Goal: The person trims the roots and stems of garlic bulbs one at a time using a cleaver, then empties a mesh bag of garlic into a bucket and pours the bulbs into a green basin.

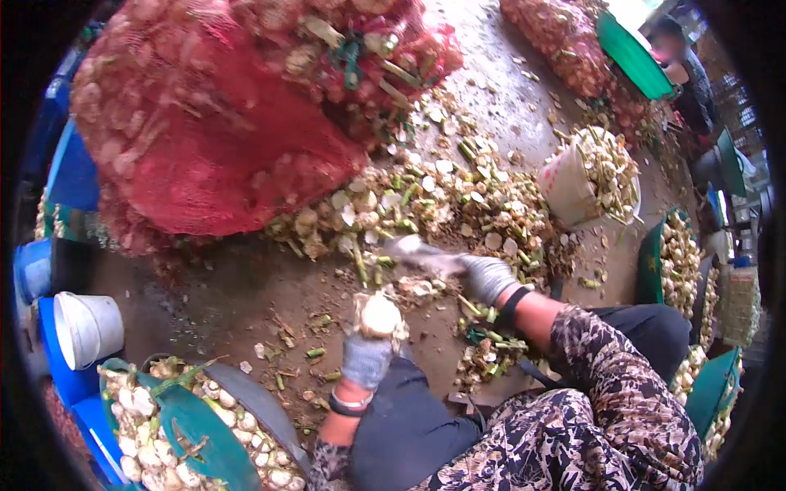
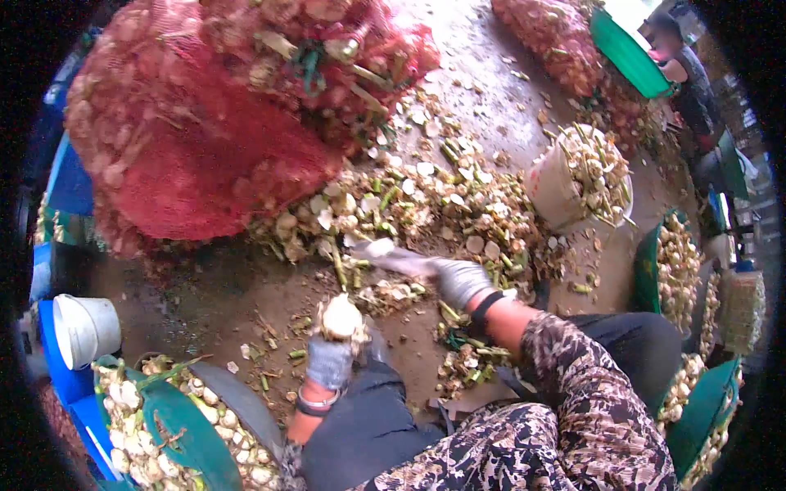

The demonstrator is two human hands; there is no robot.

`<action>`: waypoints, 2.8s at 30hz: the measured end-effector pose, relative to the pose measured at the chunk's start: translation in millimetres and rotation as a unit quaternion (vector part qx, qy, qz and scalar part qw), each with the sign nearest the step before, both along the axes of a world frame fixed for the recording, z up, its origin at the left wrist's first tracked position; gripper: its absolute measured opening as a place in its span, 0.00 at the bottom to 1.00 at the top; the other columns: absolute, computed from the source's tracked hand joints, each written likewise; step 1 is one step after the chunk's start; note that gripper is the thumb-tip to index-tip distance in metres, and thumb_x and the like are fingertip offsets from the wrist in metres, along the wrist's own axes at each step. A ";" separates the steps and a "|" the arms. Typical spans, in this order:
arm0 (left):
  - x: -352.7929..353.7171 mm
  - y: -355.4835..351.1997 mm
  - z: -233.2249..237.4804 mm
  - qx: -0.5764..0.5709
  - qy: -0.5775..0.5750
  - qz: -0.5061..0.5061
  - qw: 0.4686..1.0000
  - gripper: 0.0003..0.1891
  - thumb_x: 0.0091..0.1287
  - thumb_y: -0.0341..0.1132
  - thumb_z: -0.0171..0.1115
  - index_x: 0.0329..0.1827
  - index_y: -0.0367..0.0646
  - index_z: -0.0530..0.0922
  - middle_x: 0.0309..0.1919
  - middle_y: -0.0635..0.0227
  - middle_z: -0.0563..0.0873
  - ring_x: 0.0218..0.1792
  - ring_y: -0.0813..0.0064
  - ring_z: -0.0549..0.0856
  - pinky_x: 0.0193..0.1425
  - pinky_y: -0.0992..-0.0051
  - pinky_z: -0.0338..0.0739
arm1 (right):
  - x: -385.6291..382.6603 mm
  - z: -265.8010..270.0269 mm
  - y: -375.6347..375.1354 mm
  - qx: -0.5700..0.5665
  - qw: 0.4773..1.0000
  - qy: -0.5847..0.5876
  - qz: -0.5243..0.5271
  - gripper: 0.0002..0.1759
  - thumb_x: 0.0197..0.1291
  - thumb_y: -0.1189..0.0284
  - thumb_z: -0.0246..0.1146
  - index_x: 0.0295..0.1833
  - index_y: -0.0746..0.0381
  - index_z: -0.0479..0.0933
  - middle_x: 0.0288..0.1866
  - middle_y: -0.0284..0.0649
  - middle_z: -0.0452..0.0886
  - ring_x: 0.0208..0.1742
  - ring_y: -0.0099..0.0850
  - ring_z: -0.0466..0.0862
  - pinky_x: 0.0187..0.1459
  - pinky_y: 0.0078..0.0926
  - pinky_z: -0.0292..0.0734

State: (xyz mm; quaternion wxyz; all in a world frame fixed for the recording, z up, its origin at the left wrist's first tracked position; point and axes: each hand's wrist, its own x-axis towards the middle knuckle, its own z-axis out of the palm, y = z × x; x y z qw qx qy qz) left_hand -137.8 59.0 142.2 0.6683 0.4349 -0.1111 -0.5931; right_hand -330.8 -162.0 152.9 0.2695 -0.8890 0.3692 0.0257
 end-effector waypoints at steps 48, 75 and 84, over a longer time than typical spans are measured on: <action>137.4 -29.6 -160.3 0.267 -0.750 -0.094 0.598 0.20 0.62 0.34 0.62 0.57 0.42 0.76 0.49 0.54 0.82 0.47 0.58 0.83 0.51 0.62 0.78 | 103.5 -209.0 -52.4 -0.010 0.952 0.077 0.295 0.14 0.65 0.67 0.55 0.55 0.57 0.74 0.56 0.44 0.79 0.42 0.39 0.81 0.46 0.32 0.77; 104.0 -34.5 -71.0 0.292 -0.050 0.276 0.914 0.19 0.62 0.43 0.65 0.51 0.41 0.80 0.45 0.67 0.84 0.47 0.69 0.80 0.54 0.66 0.75 | 7.6 -4.1 -19.0 0.133 0.991 0.017 0.001 0.21 0.60 0.57 0.65 0.50 0.60 0.74 0.35 0.54 0.82 0.39 0.55 0.83 0.41 0.47 0.77; 43.4 -0.6 -15.9 0.041 0.006 0.146 0.988 0.19 0.68 0.43 0.62 0.57 0.45 0.75 0.46 0.62 0.83 0.46 0.65 0.83 0.54 0.65 0.80 | 49.9 68.5 14.1 0.114 0.962 -0.095 0.229 0.16 0.52 0.65 0.67 0.46 0.55 0.74 0.34 0.46 0.81 0.37 0.49 0.83 0.38 0.43 0.77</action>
